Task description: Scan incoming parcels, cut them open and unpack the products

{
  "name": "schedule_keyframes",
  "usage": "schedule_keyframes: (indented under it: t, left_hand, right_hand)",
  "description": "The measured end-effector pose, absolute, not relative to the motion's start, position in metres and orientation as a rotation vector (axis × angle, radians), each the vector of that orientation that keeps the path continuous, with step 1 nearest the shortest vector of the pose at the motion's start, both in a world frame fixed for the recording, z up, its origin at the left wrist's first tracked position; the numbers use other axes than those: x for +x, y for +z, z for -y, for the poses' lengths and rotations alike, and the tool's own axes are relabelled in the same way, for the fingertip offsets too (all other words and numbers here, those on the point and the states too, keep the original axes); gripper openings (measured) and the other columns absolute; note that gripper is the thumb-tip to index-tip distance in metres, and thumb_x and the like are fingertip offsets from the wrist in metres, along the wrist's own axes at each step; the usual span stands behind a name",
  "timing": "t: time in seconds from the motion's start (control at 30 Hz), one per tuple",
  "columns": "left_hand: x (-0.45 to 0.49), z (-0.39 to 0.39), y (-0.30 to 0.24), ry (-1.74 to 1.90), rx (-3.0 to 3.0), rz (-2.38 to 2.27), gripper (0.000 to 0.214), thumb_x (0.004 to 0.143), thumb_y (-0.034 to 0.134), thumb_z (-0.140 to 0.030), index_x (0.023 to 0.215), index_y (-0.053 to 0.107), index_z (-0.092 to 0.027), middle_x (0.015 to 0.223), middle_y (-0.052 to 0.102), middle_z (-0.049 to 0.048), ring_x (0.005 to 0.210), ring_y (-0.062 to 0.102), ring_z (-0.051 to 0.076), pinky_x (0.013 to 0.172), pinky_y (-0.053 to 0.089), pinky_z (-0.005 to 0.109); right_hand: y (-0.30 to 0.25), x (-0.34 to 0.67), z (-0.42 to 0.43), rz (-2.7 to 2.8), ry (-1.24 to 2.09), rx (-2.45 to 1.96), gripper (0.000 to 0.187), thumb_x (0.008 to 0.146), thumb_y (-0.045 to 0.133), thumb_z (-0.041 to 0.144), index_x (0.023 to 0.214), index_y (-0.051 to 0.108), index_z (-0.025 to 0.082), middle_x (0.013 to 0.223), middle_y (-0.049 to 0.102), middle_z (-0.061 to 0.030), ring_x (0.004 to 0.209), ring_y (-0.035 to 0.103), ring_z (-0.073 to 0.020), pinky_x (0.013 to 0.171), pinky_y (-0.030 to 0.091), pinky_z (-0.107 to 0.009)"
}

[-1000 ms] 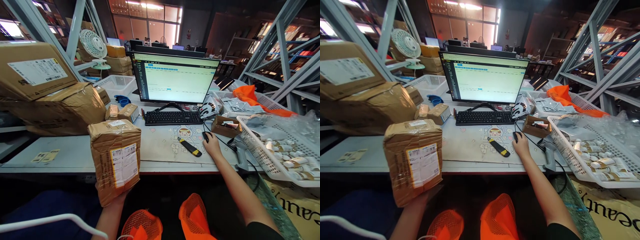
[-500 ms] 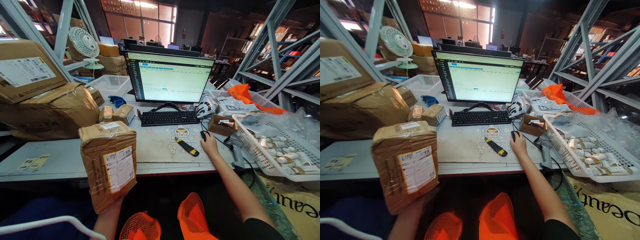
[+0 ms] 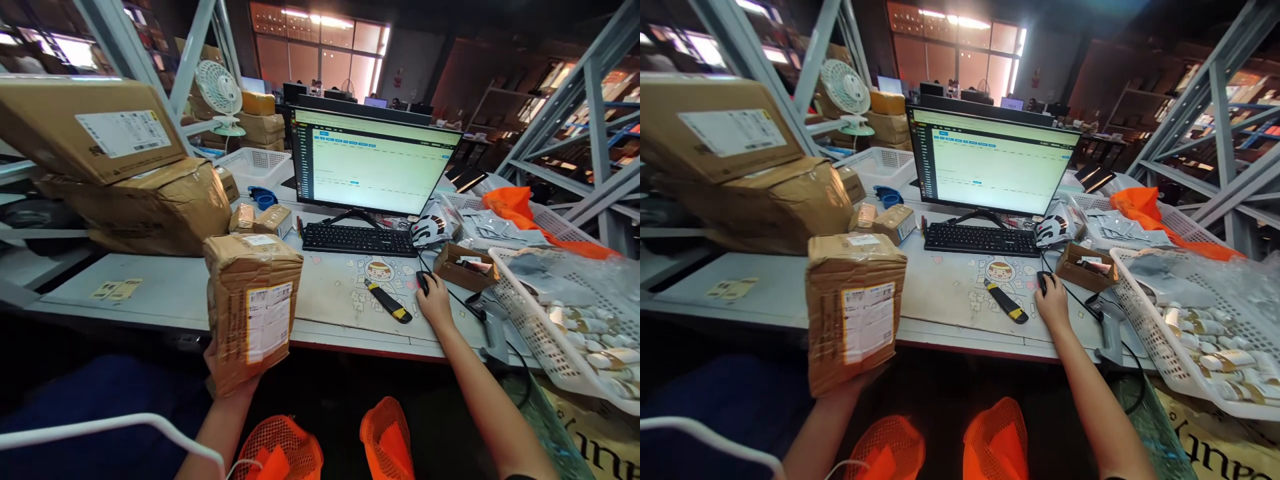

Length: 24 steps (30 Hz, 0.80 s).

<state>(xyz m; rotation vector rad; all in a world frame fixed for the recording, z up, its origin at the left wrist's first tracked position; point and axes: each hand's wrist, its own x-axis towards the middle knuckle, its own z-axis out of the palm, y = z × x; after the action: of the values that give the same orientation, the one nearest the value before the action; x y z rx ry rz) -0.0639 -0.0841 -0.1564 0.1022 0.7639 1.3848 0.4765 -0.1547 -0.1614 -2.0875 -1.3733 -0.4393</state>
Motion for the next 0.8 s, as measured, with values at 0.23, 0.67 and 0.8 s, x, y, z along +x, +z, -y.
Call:
schedule_keyframes:
  t: [0.23, 0.67, 0.8]
  left_hand:
    - [-0.047, 0.099, -0.130, 1.486, 0.082, -0.729, 0.045, 0.087, 0.065, -0.048, 0.124, 0.072, -0.024, 0.105, 0.081, 0.0022, 0.101, 0.073, 0.028, 0.099, 0.057, 0.041]
    - [-0.056, 0.102, -0.142, 1.396, 0.102, -0.628, 0.056, 0.089, 0.063, -0.047, 0.140, 0.069, -0.026, 0.123, 0.078, 0.0081, 0.113, 0.074, 0.035, 0.099, 0.061, 0.056]
    - [-0.052, 0.107, -0.130, 1.406, 0.096, -0.684, 0.051, 0.086, 0.063, -0.044, 0.132, 0.073, -0.024, 0.120, 0.079, 0.0082, 0.109, 0.075, 0.033, 0.095, 0.064, 0.051]
  right_hand:
    - [-0.167, 0.482, 0.154, 1.378, -0.425, -2.152, 0.055, 0.092, 0.050, 0.033, 0.139, 0.067, 0.011, 0.146, 0.060, -0.0234, 0.133, 0.058, -0.0389, 0.115, 0.048, -0.057]
    - [-0.168, 0.482, 0.155, 1.378, -0.437, -2.142, 0.055, 0.091, 0.049, 0.033, 0.138, 0.068, 0.009, 0.144, 0.062, -0.0232, 0.131, 0.059, -0.0374, 0.114, 0.050, -0.054]
    - [-0.169, 0.483, 0.154, 1.373, -0.441, -2.126, 0.054, 0.090, 0.051, 0.032, 0.136, 0.069, 0.010, 0.144, 0.062, -0.0233, 0.130, 0.060, -0.0375, 0.113, 0.050, -0.055]
